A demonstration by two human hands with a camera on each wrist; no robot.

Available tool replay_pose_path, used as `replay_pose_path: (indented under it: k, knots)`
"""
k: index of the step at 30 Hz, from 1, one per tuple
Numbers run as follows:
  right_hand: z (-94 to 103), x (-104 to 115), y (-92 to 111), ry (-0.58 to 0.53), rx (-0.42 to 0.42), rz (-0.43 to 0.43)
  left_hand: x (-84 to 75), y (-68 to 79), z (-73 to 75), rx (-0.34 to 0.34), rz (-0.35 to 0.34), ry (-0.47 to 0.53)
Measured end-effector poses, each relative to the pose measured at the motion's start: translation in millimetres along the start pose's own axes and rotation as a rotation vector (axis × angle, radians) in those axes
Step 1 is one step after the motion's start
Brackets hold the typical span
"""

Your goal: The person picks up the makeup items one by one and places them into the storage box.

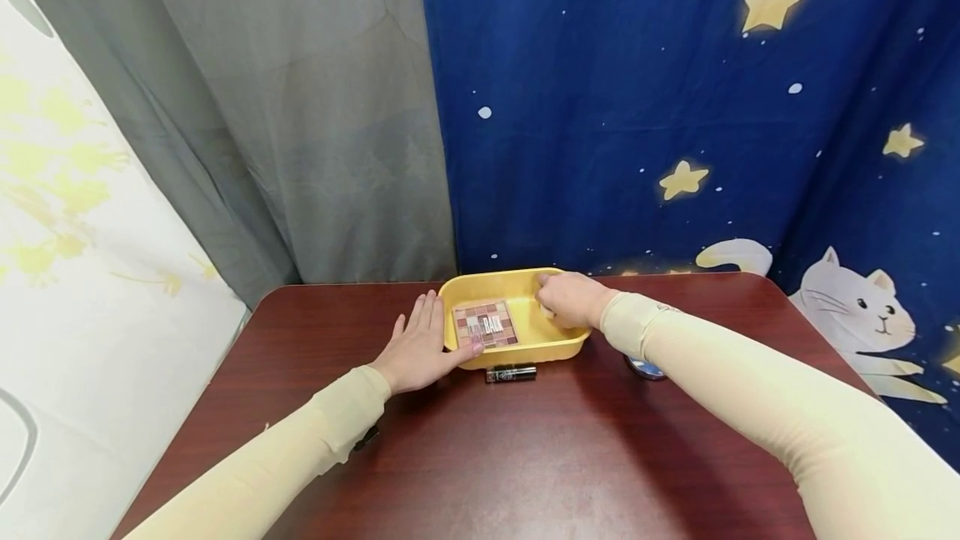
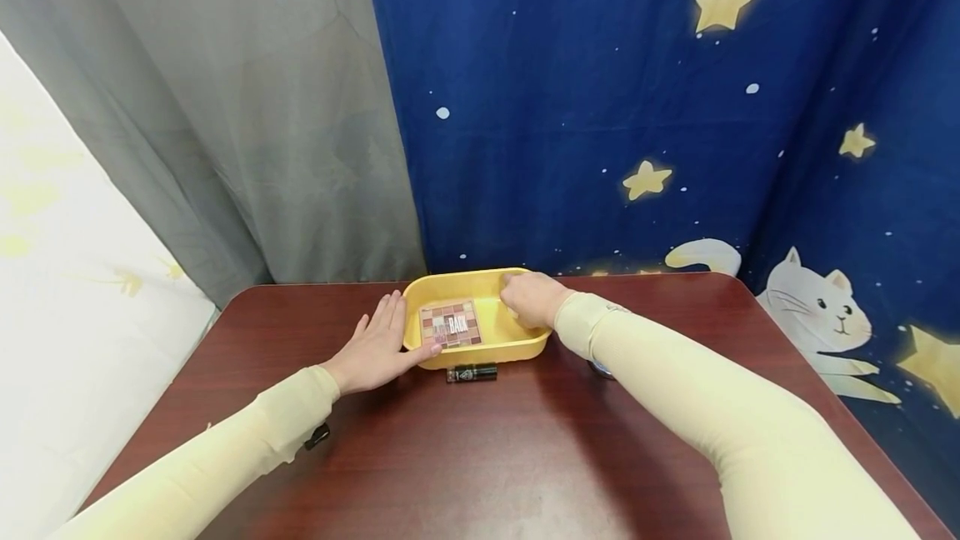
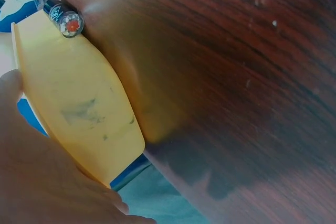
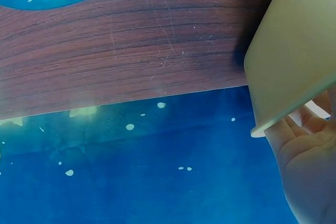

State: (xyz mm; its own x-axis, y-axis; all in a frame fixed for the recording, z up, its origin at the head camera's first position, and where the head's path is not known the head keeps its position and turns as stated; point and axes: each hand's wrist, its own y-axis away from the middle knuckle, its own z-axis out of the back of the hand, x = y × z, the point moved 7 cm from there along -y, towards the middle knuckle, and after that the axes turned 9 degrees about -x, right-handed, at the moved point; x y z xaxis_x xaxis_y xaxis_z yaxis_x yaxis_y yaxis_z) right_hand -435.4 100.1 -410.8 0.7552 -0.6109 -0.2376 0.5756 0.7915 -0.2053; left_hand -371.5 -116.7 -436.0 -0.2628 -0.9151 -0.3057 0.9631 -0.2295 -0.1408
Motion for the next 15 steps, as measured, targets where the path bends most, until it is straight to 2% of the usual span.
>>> replay_pose_path:
  k: [7,15]
  knots:
    - [-0.5,-1.1,-2.7,0.033,0.005,0.001,-1.5,0.5,2.7,0.005,0.003,-0.017]
    - [2.3,-0.9,-1.5,-0.013,-0.009,-0.001,-2.4,0.8,4.1,-0.007,-0.009,-0.01]
